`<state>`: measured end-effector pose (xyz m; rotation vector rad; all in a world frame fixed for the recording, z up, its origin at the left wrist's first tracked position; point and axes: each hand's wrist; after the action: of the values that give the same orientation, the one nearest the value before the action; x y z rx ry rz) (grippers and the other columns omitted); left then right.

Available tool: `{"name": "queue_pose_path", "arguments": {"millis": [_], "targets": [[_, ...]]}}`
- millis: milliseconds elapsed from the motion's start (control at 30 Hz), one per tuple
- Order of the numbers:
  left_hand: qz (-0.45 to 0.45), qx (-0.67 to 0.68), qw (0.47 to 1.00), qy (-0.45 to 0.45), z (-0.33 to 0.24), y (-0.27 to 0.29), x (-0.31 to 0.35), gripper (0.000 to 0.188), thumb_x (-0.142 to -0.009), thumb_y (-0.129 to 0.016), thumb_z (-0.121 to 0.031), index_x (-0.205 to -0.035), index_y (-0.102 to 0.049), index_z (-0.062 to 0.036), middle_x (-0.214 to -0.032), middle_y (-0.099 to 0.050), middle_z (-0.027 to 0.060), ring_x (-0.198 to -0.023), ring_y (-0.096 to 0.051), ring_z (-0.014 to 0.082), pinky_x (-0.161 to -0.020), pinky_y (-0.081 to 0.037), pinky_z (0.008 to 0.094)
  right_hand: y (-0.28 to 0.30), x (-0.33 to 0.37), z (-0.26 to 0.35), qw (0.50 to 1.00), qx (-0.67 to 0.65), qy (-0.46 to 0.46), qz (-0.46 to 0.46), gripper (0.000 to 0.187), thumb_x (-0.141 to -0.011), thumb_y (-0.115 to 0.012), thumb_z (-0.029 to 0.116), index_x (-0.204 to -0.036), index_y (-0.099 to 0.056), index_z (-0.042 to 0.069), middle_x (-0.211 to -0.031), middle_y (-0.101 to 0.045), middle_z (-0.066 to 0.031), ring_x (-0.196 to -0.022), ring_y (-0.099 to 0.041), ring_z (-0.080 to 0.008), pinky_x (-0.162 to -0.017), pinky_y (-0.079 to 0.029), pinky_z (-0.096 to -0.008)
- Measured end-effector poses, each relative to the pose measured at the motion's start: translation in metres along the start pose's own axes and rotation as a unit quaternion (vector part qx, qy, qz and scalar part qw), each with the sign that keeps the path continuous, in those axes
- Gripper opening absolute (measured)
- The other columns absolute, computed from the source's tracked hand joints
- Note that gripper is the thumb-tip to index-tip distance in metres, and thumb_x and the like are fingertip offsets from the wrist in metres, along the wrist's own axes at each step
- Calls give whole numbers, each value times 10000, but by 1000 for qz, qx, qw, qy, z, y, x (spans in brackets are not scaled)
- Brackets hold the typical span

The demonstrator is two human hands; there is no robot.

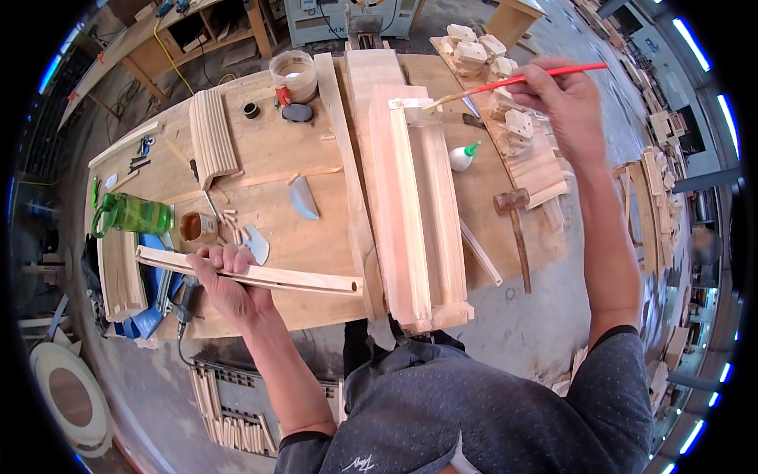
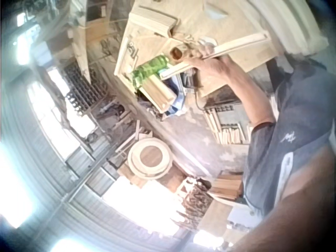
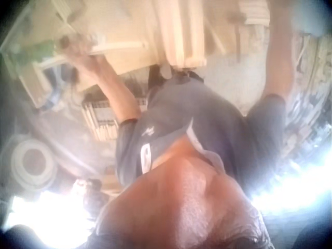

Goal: The person assembles a decorative wooden column by applying glue to pre-cut wooden pieces and inserting them into a central fluted shaft. They use a pneumatic nail gun to secure the components and a hammer to adjust the fit. The person also applies a finish to a separate wooden strip using a brush.

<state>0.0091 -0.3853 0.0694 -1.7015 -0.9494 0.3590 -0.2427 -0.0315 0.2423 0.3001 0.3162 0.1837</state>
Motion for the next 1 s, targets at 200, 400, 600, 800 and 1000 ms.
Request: {"name": "queue_pose_path", "arguments": {"millis": [200, 400, 600, 800, 1000], "targets": [[-21, -78, 996, 24, 12, -7, 5, 249, -1055, -611, -315, -1044, -528, -81, -761, -390, -22, -615, -366, 85, -502, -362, 232, -45, -20, -23, 999, 44, 21, 11, 186, -1000, -665, 152, -1036, -684, -29, -913, -743, -105, -852, -745, -150, -771, -618, -270], [-4, -90, 995, 32, 16, -1, 0, 243, -1062, -599, -312, -1051, -540, -77, -759, -392, -20, -601, -361, 84, -499, -365, 229, -64, -25, -26, 997, 69, 34, 28, 206, -986, -685, 153, -1083, -690, -29, -900, -746, -87, -813, -726, -117, -738, -588, -247], [-20, -86, 995, 41, 21, 0, -1, 244, -1061, -601, -314, -1042, -551, -76, -760, -397, -19, -606, -367, 85, -496, -372, 229, -63, -24, -20, 996, 70, 40, 23, 215, -982, -694, 156, -1103, -690, -22, -890, -741, -76, -792, -705, -103, -713, -570, -252], [-22, -134, 989, 63, 25, -1, 3, 248, -1060, -602, -321, -1053, -565, -75, -766, -405, -21, -620, -379, 87, -496, -363, 226, -67, -32, -32, 995, 85, 40, 15, 210, -968, -706, 159, -1080, -687, -18, -870, -734, -66, -756, -692, -100, -668, -543, -254], [14, -195, 974, 113, 27, 0, 8, 250, -1064, -599, -321, -1084, -556, -75, -758, -411, -26, -627, -398, 88, -501, -370, 239, -65, -35, -35, 995, 86, 49, 4, 207, -963, -702, 154, -1061, -682, -27, -864, -740, -74, -773, -706, -111, -686, -564, -261]]}}
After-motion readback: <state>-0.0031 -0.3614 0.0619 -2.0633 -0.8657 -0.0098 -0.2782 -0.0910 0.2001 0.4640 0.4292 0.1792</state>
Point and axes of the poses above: each hand's wrist, its own x-axis away from the middle knuckle, its own y-axis out of the back of the hand, z = x × y
